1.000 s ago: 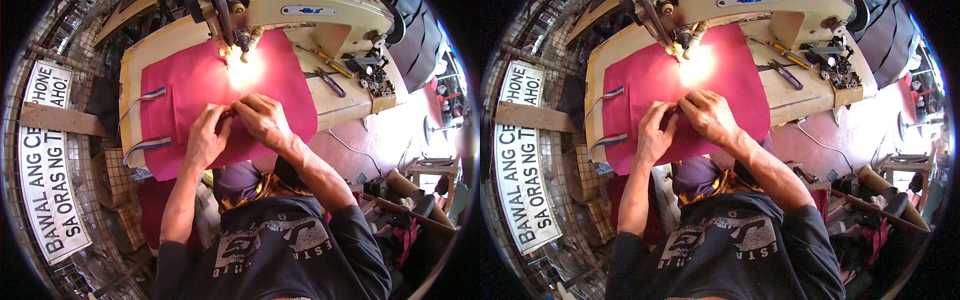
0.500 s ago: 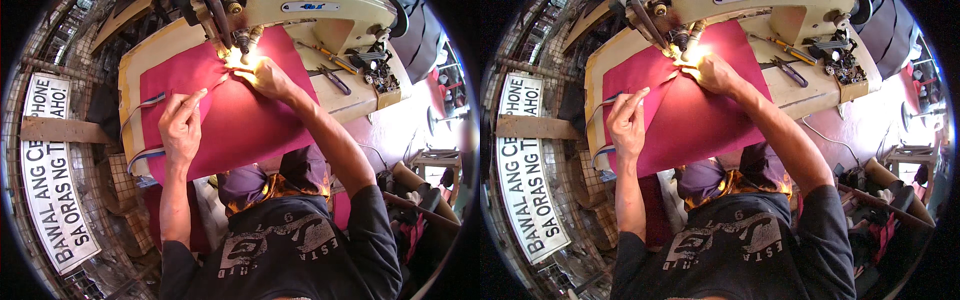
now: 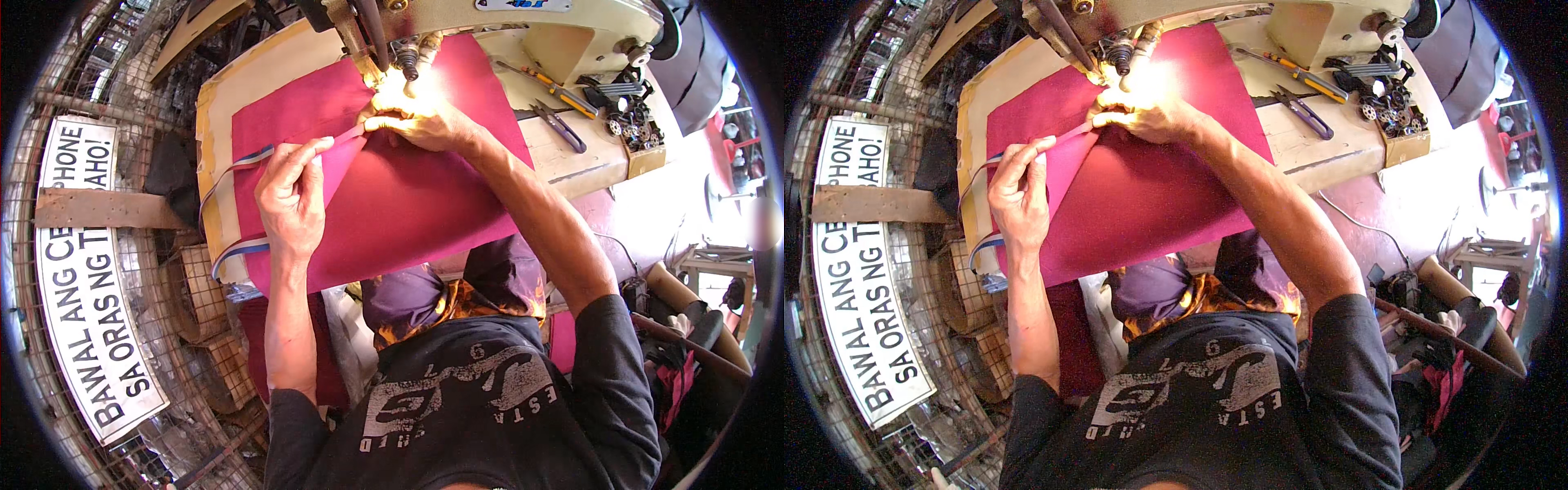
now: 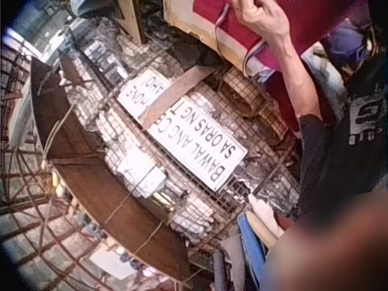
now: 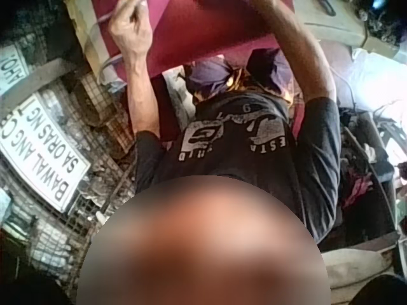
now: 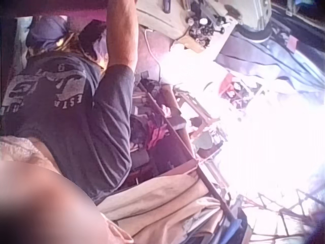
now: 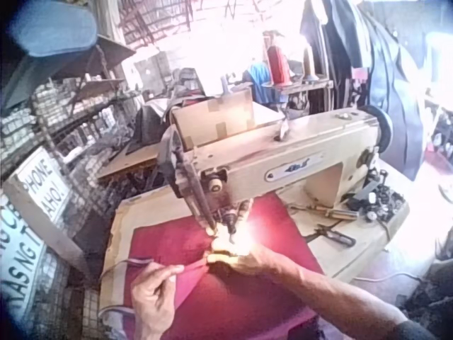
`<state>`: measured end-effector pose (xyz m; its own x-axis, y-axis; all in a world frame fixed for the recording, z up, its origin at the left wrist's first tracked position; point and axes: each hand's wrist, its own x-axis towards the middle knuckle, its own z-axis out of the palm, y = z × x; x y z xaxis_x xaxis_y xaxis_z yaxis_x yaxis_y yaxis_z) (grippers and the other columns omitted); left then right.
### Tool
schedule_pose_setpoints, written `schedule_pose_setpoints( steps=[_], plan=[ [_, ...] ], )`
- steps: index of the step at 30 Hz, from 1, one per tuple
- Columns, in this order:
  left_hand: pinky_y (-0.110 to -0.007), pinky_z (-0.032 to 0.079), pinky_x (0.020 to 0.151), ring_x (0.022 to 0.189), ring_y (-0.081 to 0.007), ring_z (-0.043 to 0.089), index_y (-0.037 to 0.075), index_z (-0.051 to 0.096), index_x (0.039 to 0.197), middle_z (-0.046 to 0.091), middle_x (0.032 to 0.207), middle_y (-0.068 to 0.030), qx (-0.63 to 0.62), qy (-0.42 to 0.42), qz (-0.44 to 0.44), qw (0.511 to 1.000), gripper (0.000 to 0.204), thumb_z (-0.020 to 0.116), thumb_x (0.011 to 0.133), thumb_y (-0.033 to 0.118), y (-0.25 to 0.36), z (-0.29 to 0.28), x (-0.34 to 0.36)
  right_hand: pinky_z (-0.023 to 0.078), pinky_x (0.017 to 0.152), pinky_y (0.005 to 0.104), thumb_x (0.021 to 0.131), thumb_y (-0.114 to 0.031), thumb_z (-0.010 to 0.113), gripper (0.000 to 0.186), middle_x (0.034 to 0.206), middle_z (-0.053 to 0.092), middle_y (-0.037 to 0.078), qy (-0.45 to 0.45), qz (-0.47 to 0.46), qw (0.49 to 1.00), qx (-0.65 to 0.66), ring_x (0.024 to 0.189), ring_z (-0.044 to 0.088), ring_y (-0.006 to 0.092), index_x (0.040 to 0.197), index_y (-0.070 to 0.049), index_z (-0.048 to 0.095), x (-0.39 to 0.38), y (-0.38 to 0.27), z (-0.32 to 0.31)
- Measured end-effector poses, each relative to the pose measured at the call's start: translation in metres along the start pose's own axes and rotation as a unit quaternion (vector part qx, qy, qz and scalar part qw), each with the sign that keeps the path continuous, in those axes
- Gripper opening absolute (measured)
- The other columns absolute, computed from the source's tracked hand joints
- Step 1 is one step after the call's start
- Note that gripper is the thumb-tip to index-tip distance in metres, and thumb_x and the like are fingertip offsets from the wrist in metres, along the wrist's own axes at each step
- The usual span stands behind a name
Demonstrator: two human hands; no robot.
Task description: Sewing components like a pocket and straps onto a leather tote bag using an industrial sewing machine.
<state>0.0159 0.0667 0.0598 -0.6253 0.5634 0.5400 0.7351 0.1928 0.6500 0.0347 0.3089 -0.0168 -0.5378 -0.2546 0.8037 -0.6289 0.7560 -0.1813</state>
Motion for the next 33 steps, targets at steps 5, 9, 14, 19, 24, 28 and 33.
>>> schedule_pose_setpoints(
  steps=[5, 9, 14, 19, 24, 28, 33],
  plan=[
    [-0.023, 0.045, 0.076, 0.083, -0.0106, 0.057, -0.001, 0.073, 0.113, 0.065, 0.093, -0.0039, -0.022, -0.005, -0.019, 1.0, 0.019, 0.061, 0.099, -0.003, 0.0, 0.0, -0.002, 0.051, 0.06, 0.0236, 0.104, -0.018, 0.06, 0.021, 0.089, 0.071, 0.002, -0.145, 0.339, 0.845, 0.389, 0.06, 0.058, 0.0078, 0.117, -0.003, 0.069, 0.016, -0.03, -0.006],
    [-0.024, 0.044, 0.071, 0.079, -0.0106, 0.057, 0.001, 0.073, 0.113, 0.064, 0.09, -0.0036, -0.015, 0.001, -0.005, 1.0, 0.021, 0.061, 0.097, -0.006, 0.0, 0.001, -0.002, 0.05, 0.059, 0.0233, 0.104, -0.016, 0.06, 0.022, 0.091, 0.071, 0.002, -0.169, 0.387, 0.832, 0.36, 0.061, 0.058, 0.0071, 0.12, -0.003, 0.069, 0.025, -0.036, -0.008],
    [-0.025, 0.042, 0.064, 0.074, -0.0102, 0.055, 0.003, 0.074, 0.11, 0.062, 0.085, -0.0028, -0.022, 0.012, 0.02, 0.999, 0.022, 0.06, 0.096, -0.008, -0.003, 0.002, -0.004, 0.05, 0.053, 0.0245, 0.102, -0.016, 0.064, 0.022, 0.086, 0.072, 0.004, -0.127, 0.363, 0.822, 0.419, 0.055, 0.058, 0.0074, 0.117, -0.002, 0.071, 0.029, -0.045, -0.008],
    [-0.023, 0.049, 0.073, 0.083, -0.0091, 0.061, 0.0, 0.068, 0.12, 0.066, 0.095, -0.0038, -0.048, 0.041, -0.004, 0.998, 0.023, 0.063, 0.097, -0.003, -0.008, 0.006, -0.007, 0.051, 0.054, 0.0268, 0.1, -0.021, 0.066, 0.022, 0.072, 0.07, 0.003, -0.102, 0.357, 0.83, 0.416, 0.054, 0.062, 0.0081, 0.111, -0.004, 0.074, 0.033, -0.054, -0.009],
    [-0.023, 0.051, 0.076, 0.087, -0.0067, 0.062, -0.001, 0.064, 0.122, 0.067, 0.099, -0.0035, -0.104, 0.035, -0.081, 0.991, 0.023, 0.063, 0.099, -0.001, -0.007, 0.005, -0.011, 0.05, 0.052, 0.0268, 0.099, -0.021, 0.068, 0.021, 0.071, 0.069, 0.003, -0.103, 0.353, 0.816, 0.446, 0.052, 0.061, 0.008, 0.109, -0.004, 0.074, 0.038, -0.06, -0.016],
    [-0.021, 0.05, 0.074, 0.084, -0.0051, 0.061, -0.001, 0.064, 0.117, 0.066, 0.096, -0.0023, -0.108, 0.033, -0.117, 0.987, 0.019, 0.065, 0.098, -0.001, -0.003, 0.002, -0.012, 0.051, 0.056, 0.0283, 0.098, -0.02, 0.069, 0.02, 0.072, 0.07, 0.004, -0.117, 0.37, 0.842, 0.374, 0.057, 0.063, 0.0099, 0.107, -0.003, 0.075, 0.045, -0.067, -0.02],
    [-0.02, 0.047, 0.07, 0.08, -0.0039, 0.059, -0.001, 0.064, 0.114, 0.066, 0.092, -0.002, -0.13, 0.028, -0.122, 0.984, 0.018, 0.068, 0.097, 0.002, 0.005, 0.003, -0.013, 0.056, 0.076, 0.0318, 0.096, -0.016, 0.07, 0.019, 0.085, 0.075, 0.007, -0.087, 0.37, 0.849, 0.367, 0.08, 0.069, 0.0138, 0.107, -0.001, 0.074, 0.049, -0.074, -0.023]
  ],
)
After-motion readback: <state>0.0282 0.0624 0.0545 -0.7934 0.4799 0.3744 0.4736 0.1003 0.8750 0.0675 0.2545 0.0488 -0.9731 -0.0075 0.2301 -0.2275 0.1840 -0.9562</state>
